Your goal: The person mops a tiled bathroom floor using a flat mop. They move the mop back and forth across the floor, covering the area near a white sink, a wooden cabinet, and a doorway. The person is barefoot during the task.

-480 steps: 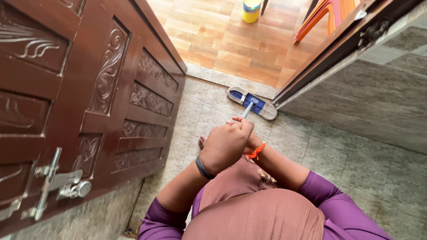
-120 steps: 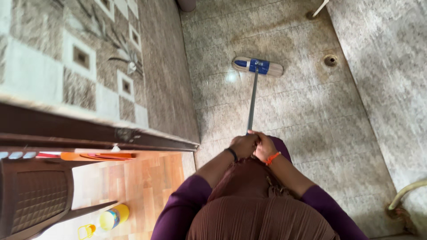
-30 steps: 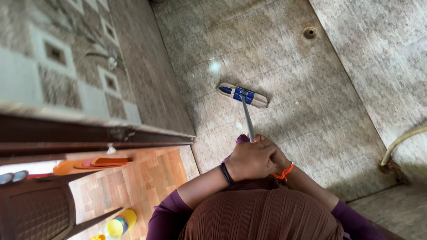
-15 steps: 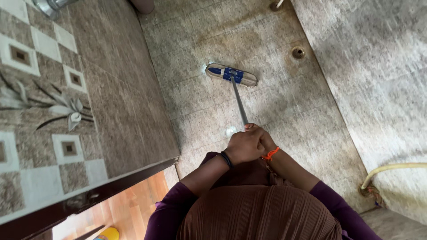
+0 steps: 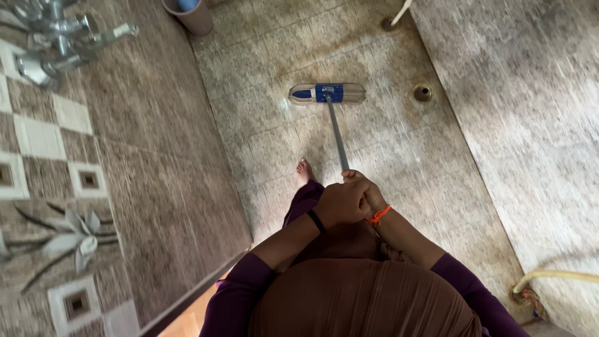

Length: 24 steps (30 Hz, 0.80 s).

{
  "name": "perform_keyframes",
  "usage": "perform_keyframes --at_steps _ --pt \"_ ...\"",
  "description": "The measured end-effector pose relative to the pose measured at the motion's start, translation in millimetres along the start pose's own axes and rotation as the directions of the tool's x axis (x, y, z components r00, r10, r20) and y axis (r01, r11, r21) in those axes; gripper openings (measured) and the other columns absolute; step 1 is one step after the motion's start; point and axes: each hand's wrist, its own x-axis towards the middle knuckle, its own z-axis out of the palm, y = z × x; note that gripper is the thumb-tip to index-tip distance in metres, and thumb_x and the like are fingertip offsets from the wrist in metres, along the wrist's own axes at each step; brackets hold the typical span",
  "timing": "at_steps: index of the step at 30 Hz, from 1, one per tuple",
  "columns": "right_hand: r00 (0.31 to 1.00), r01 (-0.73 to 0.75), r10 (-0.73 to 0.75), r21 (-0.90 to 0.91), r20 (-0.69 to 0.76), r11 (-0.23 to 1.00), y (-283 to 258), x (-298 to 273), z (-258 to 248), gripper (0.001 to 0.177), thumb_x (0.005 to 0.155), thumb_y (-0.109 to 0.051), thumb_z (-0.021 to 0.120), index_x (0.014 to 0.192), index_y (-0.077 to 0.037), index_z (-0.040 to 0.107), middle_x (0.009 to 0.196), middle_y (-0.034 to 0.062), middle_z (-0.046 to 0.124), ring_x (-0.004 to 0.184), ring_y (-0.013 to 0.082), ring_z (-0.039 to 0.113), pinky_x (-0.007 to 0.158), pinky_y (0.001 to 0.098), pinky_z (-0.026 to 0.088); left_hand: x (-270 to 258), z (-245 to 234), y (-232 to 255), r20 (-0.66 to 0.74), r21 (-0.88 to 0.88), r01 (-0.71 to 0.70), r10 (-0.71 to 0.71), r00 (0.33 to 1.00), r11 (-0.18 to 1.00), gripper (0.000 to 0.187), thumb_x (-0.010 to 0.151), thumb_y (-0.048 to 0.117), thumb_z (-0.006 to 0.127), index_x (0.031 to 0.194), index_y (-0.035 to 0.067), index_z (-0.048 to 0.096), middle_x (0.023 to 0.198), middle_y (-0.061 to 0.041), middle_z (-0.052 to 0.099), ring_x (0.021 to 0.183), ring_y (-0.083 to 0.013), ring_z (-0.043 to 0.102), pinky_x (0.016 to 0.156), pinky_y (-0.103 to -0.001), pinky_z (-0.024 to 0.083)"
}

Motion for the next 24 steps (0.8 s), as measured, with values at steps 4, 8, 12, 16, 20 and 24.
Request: perform_keyframes --at_steps 4,8,12,16,20,24 --pt "1.000 0.015 -0.015 -0.019 -0.012 1.000 -24 59 -5 0.025 0.100 -0.012 0.058 0.123 -0.004 0.057 0.087 0.0027 0.059 0.069 0.0098 0.058 0.061 0.0241 0.052 47 -24 -33 -0.003 -0.034 -0.007 0.007 1.000 0.999 0.027 0.079 0.021 0.062 0.105 0.012 0.064 0.074 -0.006 0.069 0.062 -0.0263 0.068 0.055 -0.041 0.053" --pt "0.999 0.006 -0.009 -0.108 -0.036 0.994 -55 125 6 0.029 0.098 -0.011 0.054 0.126 -0.002 0.056 0.091 0.0022 0.061 0.072 0.0107 0.060 0.065 0.0250 0.054 94 -67 -69 0.062 -0.047 0.054 -0.051 0.997 0.997 0.026 0.080 0.020 0.062 0.105 0.013 0.061 0.074 -0.005 0.069 0.066 -0.0251 0.069 0.058 -0.041 0.054" --pt "0.999 -0.025 0.018 -0.179 -0.037 0.984 -98 196 31 0.028 0.103 -0.016 0.049 0.126 -0.003 0.056 0.093 0.0045 0.062 0.079 0.0132 0.063 0.072 0.0270 0.056 144 -122 -102 0.084 -0.097 0.118 -0.110 0.990 0.988 0.023 0.082 0.022 0.061 0.103 0.015 0.062 0.078 -0.003 0.070 0.070 -0.0239 0.071 0.063 -0.040 0.056" --pt "0.996 -0.047 0.032 -0.202 -0.078 0.978 -136 256 52 0.029 0.103 -0.019 0.046 0.124 -0.003 0.055 0.095 0.0052 0.063 0.082 0.0158 0.064 0.075 0.0295 0.056 192 -161 -132 -0.048 -0.129 0.071 -0.077 0.996 0.989 0.025 0.080 0.024 0.064 0.103 0.014 0.061 0.085 -0.005 0.071 0.075 -0.0279 0.072 0.067 -0.042 0.057" --pt "0.996 -0.036 0.019 -0.214 -0.082 0.976 -162 293 58 0.031 0.102 -0.020 0.044 0.125 -0.003 0.055 0.096 0.0058 0.063 0.084 0.0158 0.063 0.075 0.0297 0.055 225 -179 -150 -0.143 -0.132 0.059 -0.078 0.987 0.989 0.021 0.083 0.025 0.063 0.101 0.014 0.062 0.087 -0.006 0.071 0.077 -0.0303 0.071 0.068 -0.044 0.056" --pt "0.998 -0.037 0.023 -0.235 -0.062 0.971 -165 310 55 0.032 0.102 -0.019 0.047 0.127 -0.001 0.055 0.096 0.0052 0.062 0.083 0.0152 0.062 0.074 0.0295 0.055 234 -180 -161 -0.168 -0.130 0.096 -0.118 0.979 0.987 0.019 0.086 0.027 0.063 0.099 0.014 0.063 0.084 -0.007 0.071 0.074 -0.0303 0.071 0.065 -0.044 0.055"
